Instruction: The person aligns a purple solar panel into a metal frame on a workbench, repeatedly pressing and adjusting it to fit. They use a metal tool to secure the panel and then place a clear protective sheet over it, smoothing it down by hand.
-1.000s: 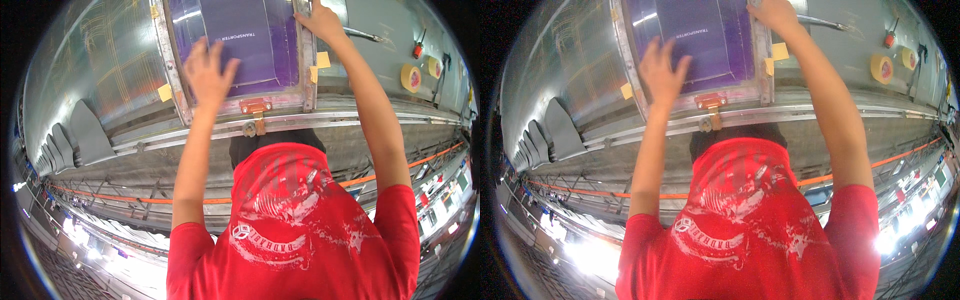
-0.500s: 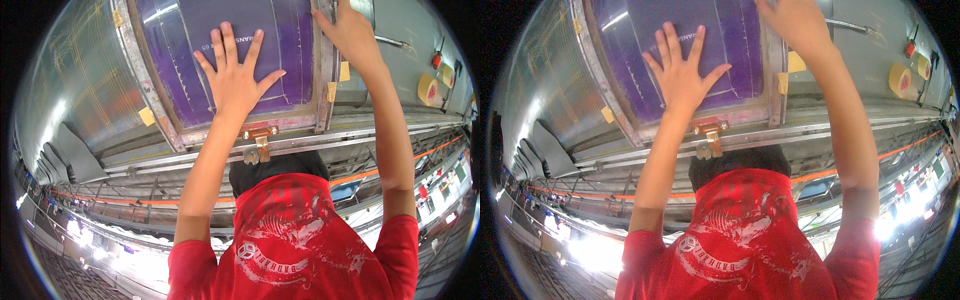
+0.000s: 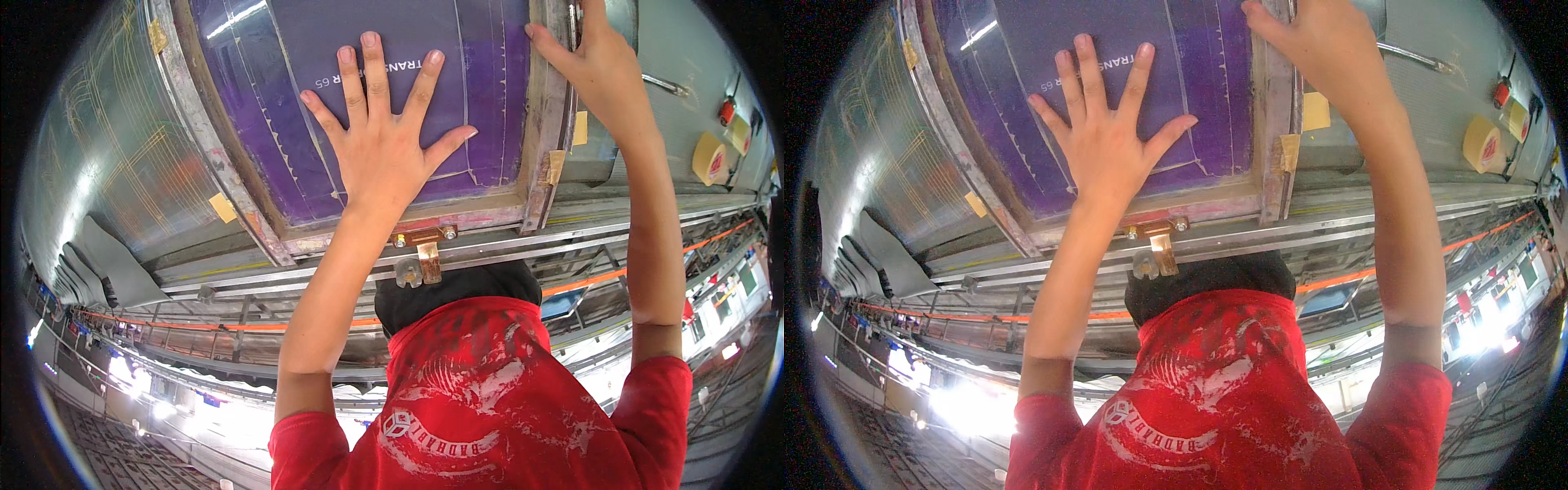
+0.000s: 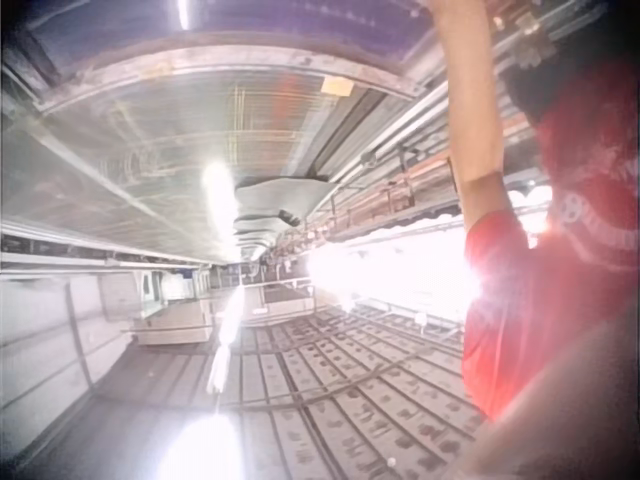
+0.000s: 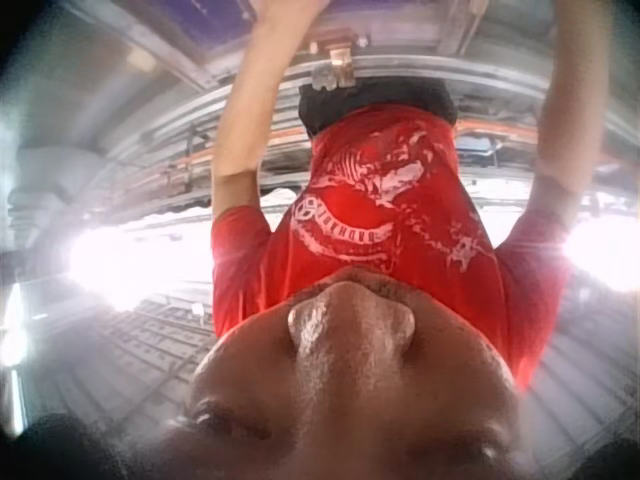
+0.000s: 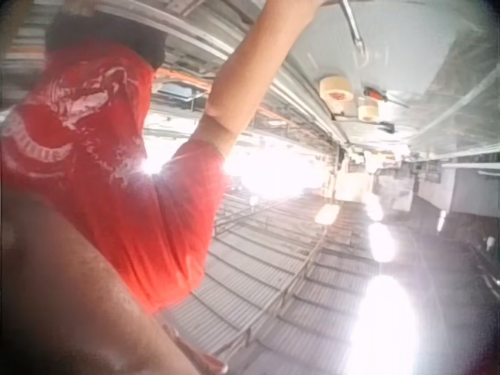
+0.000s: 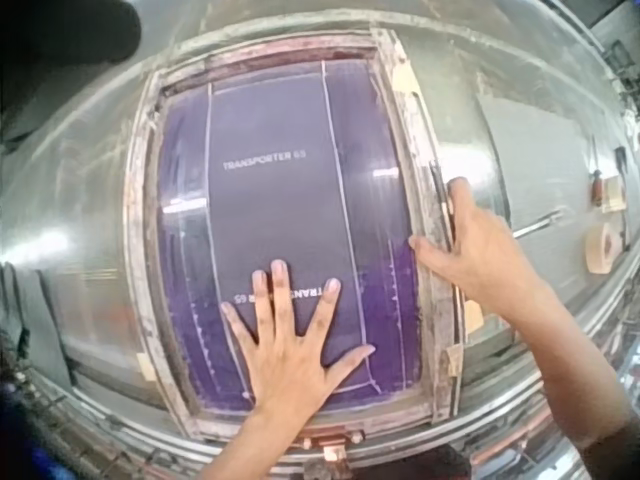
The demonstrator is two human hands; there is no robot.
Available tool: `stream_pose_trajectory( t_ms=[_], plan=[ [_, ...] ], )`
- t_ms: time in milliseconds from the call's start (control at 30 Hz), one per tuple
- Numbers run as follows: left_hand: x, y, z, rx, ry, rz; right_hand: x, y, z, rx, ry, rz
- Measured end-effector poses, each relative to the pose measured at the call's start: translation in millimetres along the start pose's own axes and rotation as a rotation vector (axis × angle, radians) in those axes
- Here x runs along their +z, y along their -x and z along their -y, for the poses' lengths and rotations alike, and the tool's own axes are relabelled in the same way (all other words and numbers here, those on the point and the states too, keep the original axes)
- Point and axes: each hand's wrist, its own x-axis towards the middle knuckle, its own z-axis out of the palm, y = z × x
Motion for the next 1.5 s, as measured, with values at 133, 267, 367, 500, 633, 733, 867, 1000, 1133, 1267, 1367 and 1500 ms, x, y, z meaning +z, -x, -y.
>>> stream_pose_trajectory(
  t_ms=[133,267,367,500,633,733,867,1000,1133,1267,1367,1500],
  plan=[
    [2,0,0,0.012,-0.017,-0.028,-4,-1,3,0.019,0.029,0.023],
    [1,0,1,0.013,-0.019,-0.022,-7,-4,6,0.05,0.047,0.048],
    [1,0,0,0.01,-0.015,-0.016,-5,-4,7,0.068,0.033,0.059],
    [3,-1,0,0.017,-0.006,-0.014,-7,-6,7,0.058,0.016,0.064],
    [6,0,0,0.018,0.003,-0.013,-10,-5,8,0.052,0.011,0.074],
    [4,2,-1,0.019,0.0,-0.013,-11,-3,9,0.037,0.019,0.069],
    [4,0,0,0.029,-0.004,0.0,1,1,-1,0.055,0.02,0.032],
    [-2,2,0,0.034,-0.01,-0.037,7,-2,-6,0.04,0.021,-0.002],
    [-26,-8,-5,0.034,-0.02,0.088,26,7,-13,-0.034,0.009,-0.177],
    [-37,0,-8,0.107,-0.008,-0.101,2,22,-3,0.045,0.007,-0.113],
    [-40,24,30,0.176,0.342,-0.092,-41,42,3,0.071,-0.101,-0.283],
    [-92,131,68,0.251,0.237,0.061,-136,158,43,0.161,-0.67,-0.545]
  ],
)
